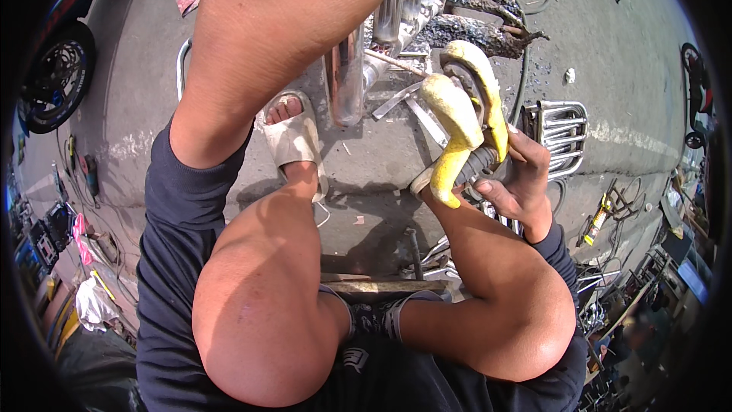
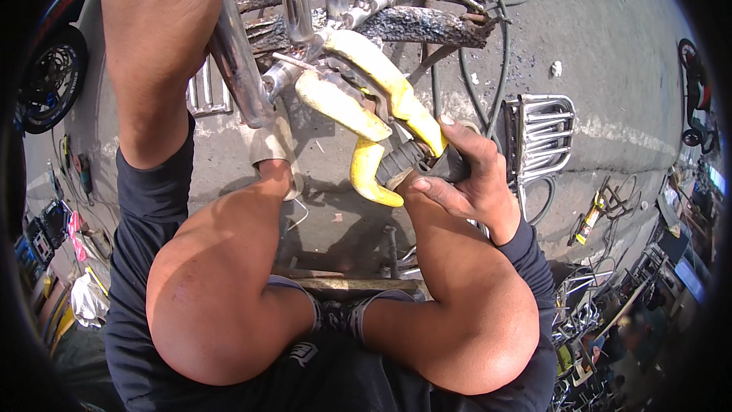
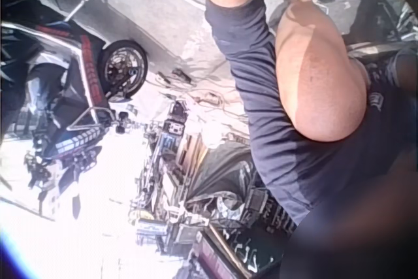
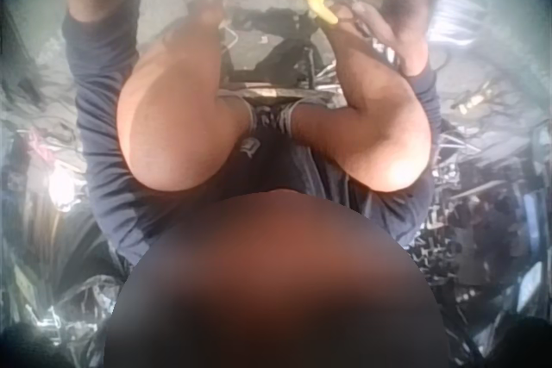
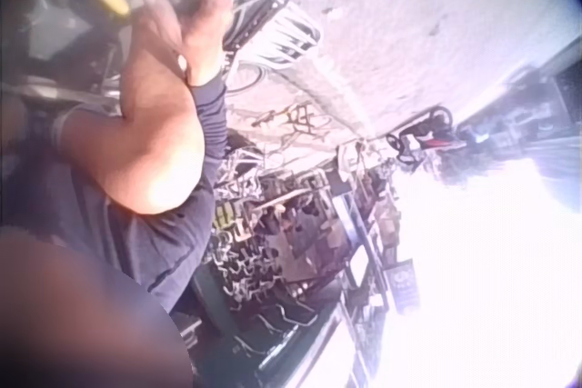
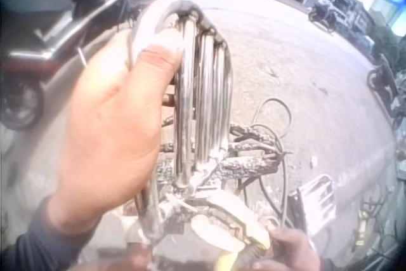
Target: The person welds a chrome metal frame using a handheld welding torch, then uses a curved metal bar to tap and inspect the welds. The person repeats this process on a second frame.
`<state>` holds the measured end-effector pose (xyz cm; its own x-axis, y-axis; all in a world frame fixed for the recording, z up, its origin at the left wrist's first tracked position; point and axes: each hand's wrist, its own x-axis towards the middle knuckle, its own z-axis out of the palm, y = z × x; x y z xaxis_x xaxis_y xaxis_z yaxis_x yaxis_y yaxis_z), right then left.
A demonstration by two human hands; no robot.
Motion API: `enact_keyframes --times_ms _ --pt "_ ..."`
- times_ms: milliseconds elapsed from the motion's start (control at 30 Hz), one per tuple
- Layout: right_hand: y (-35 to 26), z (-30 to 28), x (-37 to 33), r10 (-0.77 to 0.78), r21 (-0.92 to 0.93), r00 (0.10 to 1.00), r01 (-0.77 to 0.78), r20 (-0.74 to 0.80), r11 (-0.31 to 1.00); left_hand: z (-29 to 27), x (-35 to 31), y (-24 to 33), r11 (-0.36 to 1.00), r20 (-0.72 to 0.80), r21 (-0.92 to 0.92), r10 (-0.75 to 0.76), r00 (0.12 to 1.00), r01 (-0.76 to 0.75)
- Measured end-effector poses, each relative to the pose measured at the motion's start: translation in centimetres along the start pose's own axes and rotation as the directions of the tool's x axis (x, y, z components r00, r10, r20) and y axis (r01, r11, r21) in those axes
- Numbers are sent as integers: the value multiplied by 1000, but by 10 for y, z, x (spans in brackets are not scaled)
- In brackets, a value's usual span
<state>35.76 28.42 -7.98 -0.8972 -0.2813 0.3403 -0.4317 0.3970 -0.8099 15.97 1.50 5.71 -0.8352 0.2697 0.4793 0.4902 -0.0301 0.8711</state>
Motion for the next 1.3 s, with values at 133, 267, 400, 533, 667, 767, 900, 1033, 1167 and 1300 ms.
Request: enact_keyframes --times_ms 133,267,400,533,667,767,900,1033,1167,1300 --pt "-19 -20 1 195 68 977 -190 -83 979 -5 3 -14 965 -36 107 244 969 -239" --pt "-30 -24 2 501 -135 849 -523 -169 841 8 0 -21 976 -134 145 181 974 -162" --pt "-21 -14 2 575 -273 792 -610 -203 744 20 -1 -12 970 -211 224 145 967 -96" --pt "-15 -14 2 481 -395 856 -515 -191 761 17 -6 2 925 -158 375 128 979 -60" --pt "-15 -14 1 447 -484 879 -468 -168 739 12 1 -2 953 -113 281 152 982 -115" --pt "-14 -13 -2 480 -455 857 -510 -190 730 8 5 -8 948 -22 209 249 968 -239" --pt "-12 -12 -3 524 -314 830 -557 -191 769 9 -2 -9 946 -117 313 131 985 -89" --pt "-9 -11 -7 826 324 554 -766 -108 556 16 -1 -9 965 -156 243 142 977 -101" --pt "-4 -7 -10 496 -143 848 -523 -184 840 27 -2 -7 967 -219 249 101 971 -44" --pt "2 -5 -13 281 -436 944 -329 -172 838 15 -3 -10 954 -180 290 135 974 -79"
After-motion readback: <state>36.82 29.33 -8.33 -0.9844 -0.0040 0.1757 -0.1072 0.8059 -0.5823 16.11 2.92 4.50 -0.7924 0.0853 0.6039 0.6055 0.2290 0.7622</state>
